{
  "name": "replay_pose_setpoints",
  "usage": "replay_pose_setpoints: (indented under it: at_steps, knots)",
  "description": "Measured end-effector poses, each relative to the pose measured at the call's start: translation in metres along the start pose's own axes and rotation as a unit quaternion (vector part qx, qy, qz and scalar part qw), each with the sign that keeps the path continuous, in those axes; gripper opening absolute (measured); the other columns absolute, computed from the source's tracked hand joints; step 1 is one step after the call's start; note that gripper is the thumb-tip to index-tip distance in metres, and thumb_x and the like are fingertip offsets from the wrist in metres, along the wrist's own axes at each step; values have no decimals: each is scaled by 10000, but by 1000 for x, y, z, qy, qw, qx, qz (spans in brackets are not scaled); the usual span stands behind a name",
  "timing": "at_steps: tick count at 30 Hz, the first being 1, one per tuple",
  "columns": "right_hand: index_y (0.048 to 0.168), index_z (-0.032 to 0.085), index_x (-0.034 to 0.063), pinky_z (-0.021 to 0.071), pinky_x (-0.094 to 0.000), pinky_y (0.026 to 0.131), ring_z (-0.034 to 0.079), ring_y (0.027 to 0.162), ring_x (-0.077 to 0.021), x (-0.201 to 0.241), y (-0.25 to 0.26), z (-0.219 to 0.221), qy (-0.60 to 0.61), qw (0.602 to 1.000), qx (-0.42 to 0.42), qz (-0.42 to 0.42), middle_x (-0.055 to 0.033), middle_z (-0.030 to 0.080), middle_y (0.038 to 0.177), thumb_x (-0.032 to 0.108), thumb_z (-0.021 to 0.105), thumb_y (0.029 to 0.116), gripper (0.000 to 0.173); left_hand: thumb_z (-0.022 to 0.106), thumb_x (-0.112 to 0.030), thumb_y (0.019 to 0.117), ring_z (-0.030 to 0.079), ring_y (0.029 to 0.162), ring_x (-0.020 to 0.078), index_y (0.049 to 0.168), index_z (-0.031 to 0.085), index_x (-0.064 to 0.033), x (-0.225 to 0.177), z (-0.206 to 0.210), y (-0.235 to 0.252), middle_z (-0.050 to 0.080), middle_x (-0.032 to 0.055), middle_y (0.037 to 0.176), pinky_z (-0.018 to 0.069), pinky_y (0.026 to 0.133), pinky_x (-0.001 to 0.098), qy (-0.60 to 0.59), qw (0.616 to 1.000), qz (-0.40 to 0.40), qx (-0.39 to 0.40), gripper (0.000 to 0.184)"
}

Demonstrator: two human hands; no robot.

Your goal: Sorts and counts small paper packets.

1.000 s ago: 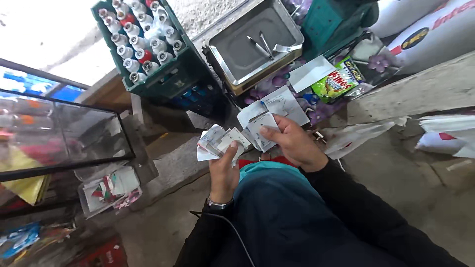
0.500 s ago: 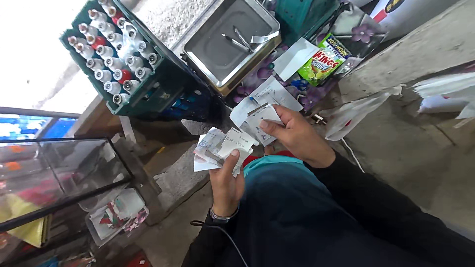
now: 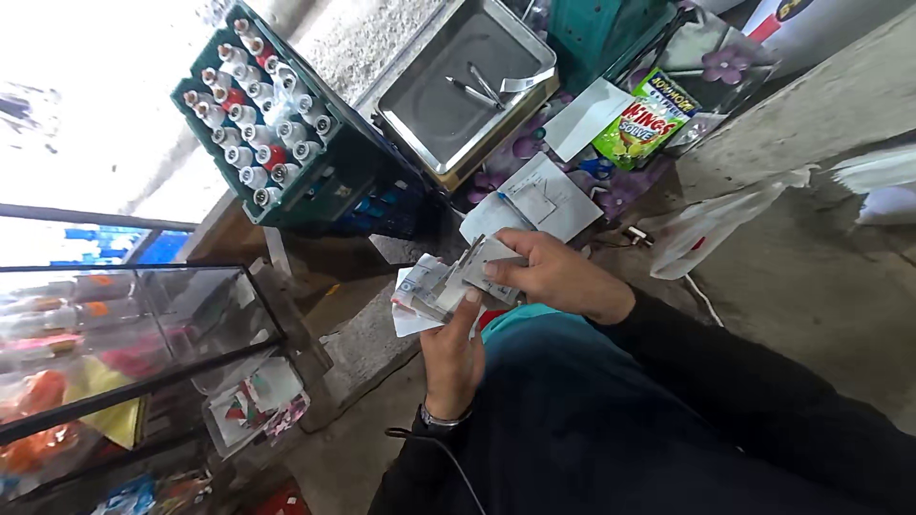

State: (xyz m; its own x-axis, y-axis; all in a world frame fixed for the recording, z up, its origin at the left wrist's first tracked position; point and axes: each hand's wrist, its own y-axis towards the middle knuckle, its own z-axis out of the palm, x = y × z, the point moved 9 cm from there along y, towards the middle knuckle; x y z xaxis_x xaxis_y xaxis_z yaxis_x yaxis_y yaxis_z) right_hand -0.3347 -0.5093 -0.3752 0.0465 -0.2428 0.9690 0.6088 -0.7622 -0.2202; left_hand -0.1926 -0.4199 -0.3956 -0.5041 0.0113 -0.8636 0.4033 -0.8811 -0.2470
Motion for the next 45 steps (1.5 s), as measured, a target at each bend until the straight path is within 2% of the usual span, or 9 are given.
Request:
replay_pose_setpoints:
  at_steps: [6,9,12,18,22,32,34,38,45]
  knots:
    - [1330,608,187,612,-338,608,715,800,-171,9,-4,-21,56,993,-106,-19,-36,731,1029,276,601,1047,296,695,-35,941,641,1195,384,1463,440,-22,-11,-16,1,604,263,1339,525,1036,551,-68,997,-45,8,581]
    - [1301,591,55,623,-359,867,712,981,-160,21,20,-40,110,982,-139,-61,-68,716,1109,135,560,1050,265,648,17,902,618,1220,413,1426,435,25,-14,-30,-1,572,293,1367,519,1037,558,-98,994,-49,-5,566]
    - [1302,583,9,609,-358,932,707,1036,-169,31,26,-43,123,978,-139,-96,-91,713,1135,88,552,1043,273,628,75,907,615,1232,422,1422,430,55,-23,-38,-1,572,307,1368,513,1051,566,-69,997,-32,-9,552]
    - [1268,617,19,627,-339,864,717,969,-167,40,13,-18,115,981,-115,-110,-87,721,1084,94,576,1032,251,658,85,899,648,1176,388,1379,464,61,-32,-45,3,615,294,1296,553,996,532,-30,999,-23,5,519]
    - [1242,642,93,628,-284,651,726,812,-161,37,-10,1,89,985,-107,-99,-51,734,994,137,571,1047,212,656,90,894,666,1138,386,1337,491,82,-32,-50,2,632,301,1255,565,978,524,-37,999,-31,-7,473]
    - [1294,637,122,631,-304,622,736,798,-178,22,-9,12,57,995,-66,-56,-59,747,1009,185,599,1045,260,583,70,923,627,1213,416,1386,442,67,-18,-49,-7,569,309,1370,538,1016,545,-105,993,-45,-35,484]
    - [1294,636,123,635,-305,644,738,813,-175,21,-8,13,47,996,-54,-53,-53,748,1014,188,599,1045,260,613,86,914,636,1200,412,1376,451,76,-19,-47,-10,591,310,1331,539,1018,553,-96,994,-28,-40,490]
    - [1223,667,89,602,-305,536,713,699,-181,18,-2,25,47,998,-17,-31,-83,740,925,195,616,1037,219,681,90,880,682,1069,317,1311,514,62,-20,-45,-14,653,240,1180,567,971,516,-48,997,-1,-63,462]
    - [1154,699,66,637,-333,661,730,785,-181,2,1,39,42,998,43,-28,-79,745,948,153,656,1010,174,694,123,837,680,1056,298,1303,510,64,-13,-39,-15,654,232,1162,571,958,503,-40,996,24,-75,504]
